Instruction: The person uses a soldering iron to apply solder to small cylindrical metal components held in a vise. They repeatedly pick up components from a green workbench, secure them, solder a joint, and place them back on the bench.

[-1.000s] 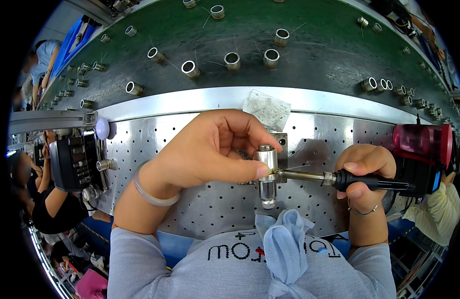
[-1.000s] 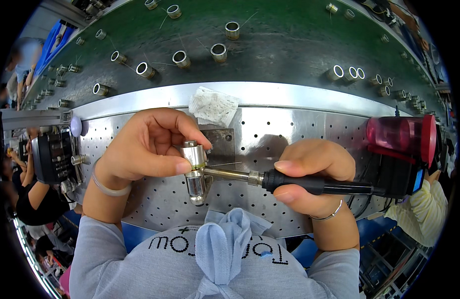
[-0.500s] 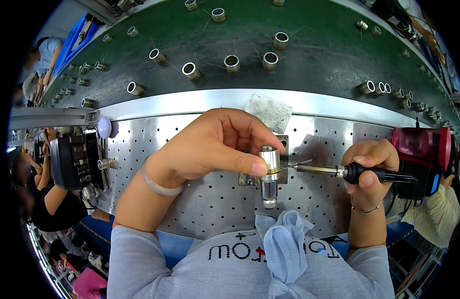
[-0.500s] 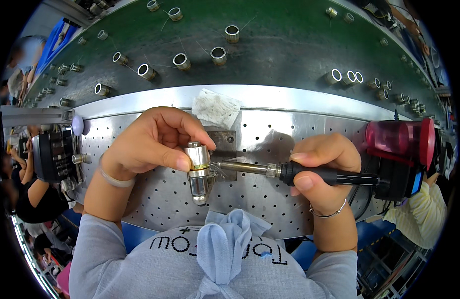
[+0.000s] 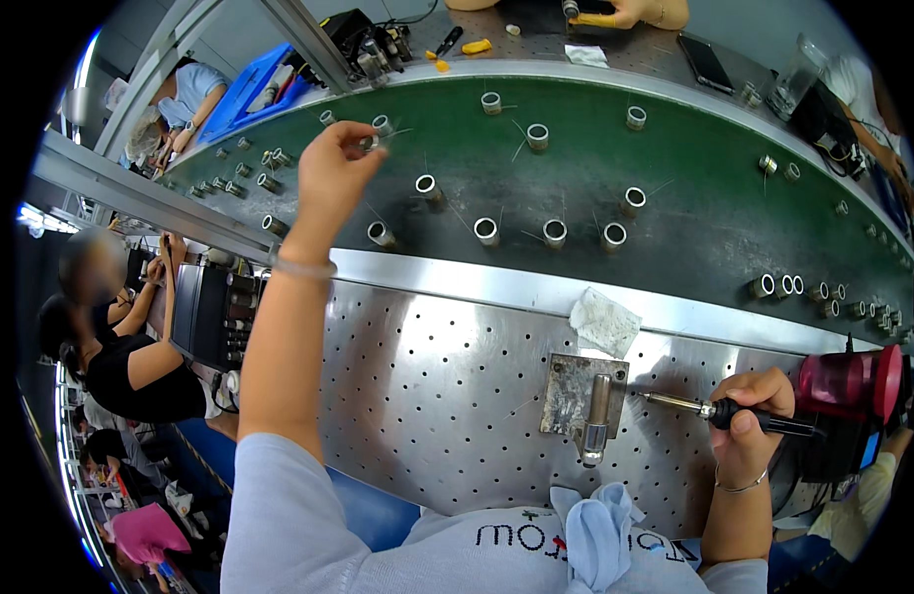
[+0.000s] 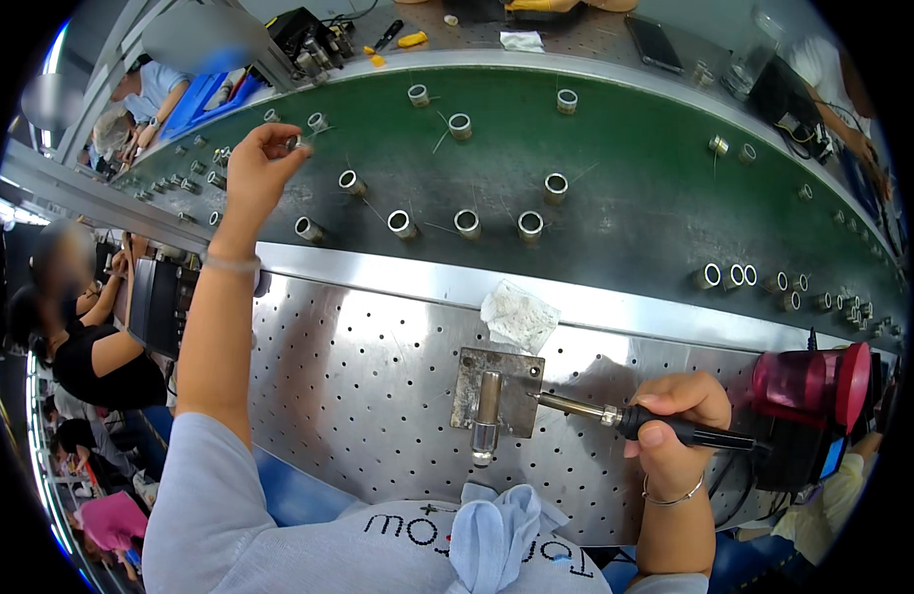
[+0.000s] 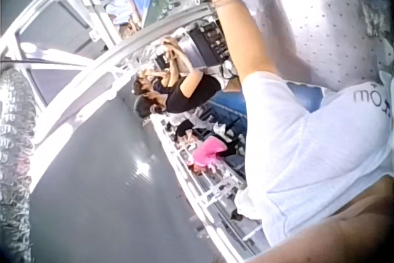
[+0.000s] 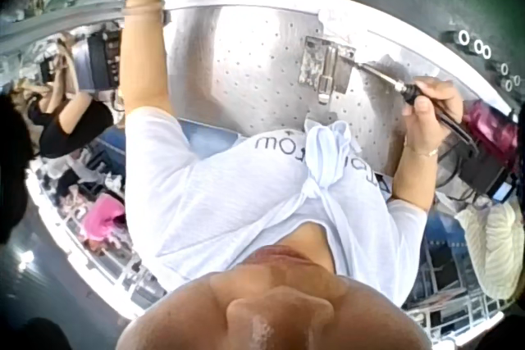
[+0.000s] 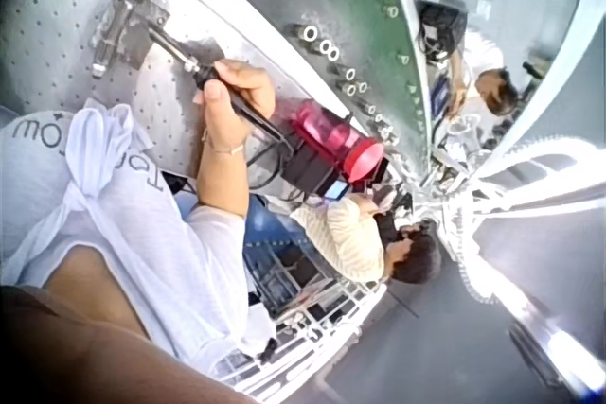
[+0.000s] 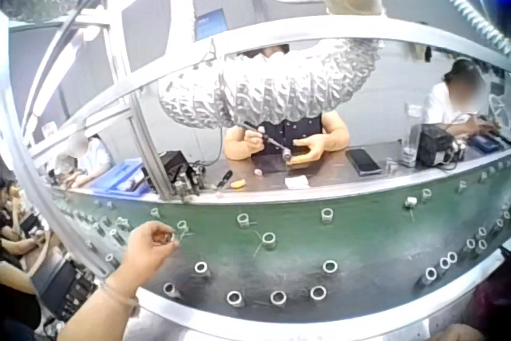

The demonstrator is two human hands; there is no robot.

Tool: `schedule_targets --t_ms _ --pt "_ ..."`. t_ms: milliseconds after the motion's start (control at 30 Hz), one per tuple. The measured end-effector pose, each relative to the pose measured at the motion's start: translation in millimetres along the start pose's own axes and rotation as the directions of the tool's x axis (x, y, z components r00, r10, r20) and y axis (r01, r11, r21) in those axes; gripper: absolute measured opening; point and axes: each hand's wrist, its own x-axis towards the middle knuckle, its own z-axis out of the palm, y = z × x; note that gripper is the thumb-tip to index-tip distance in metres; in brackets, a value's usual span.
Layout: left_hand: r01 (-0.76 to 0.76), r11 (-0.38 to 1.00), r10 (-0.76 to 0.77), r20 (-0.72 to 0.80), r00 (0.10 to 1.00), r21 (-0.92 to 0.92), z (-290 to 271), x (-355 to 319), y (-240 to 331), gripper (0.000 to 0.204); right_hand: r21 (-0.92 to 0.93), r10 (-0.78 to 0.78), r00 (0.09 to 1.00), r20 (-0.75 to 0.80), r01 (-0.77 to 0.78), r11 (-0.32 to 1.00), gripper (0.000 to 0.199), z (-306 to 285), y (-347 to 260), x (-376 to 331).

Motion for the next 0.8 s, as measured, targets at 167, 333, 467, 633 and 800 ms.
schedule_targets --t_ms 167,333,467,633,800 --pt "0.073 0.928 -0.087 0.021 0.996 0.364 -7.4 24.4 -76.2 0.035 0.009 0.037 0.999 0.005 -0.037 0.999 0.025 -1.9 2.4 1.1" --pt "-0.202 0.952 0.209 -0.006 0.978 0.231 8.0 -0.3 -13.5 0.037 -0.012 0.057 0.998 -0.031 -0.057 0.998 0.025 -6.5 2.6 -0.4" --pt "-0.113 0.976 0.075 0.201 0.977 0.184 22.9 -21.8 27.1 0.028 0.006 0.072 0.997 -0.033 -0.072 0.997 0.025 -6.4 2.9 0.8" --pt "0.036 0.979 0.027 0.300 0.954 -0.202 27.1 -33.9 66.4 0.026 0.001 0.043 0.998 -0.036 -0.043 0.999 0.025 -4.5 -2.1 -1.4" --pt "0.617 0.509 0.184 0.777 0.603 -0.600 32.8 -85.6 139.9 0.024 -0.109 0.057 0.995 -0.084 -0.066 0.992 0.033 -2.8 -2.4 0.9"
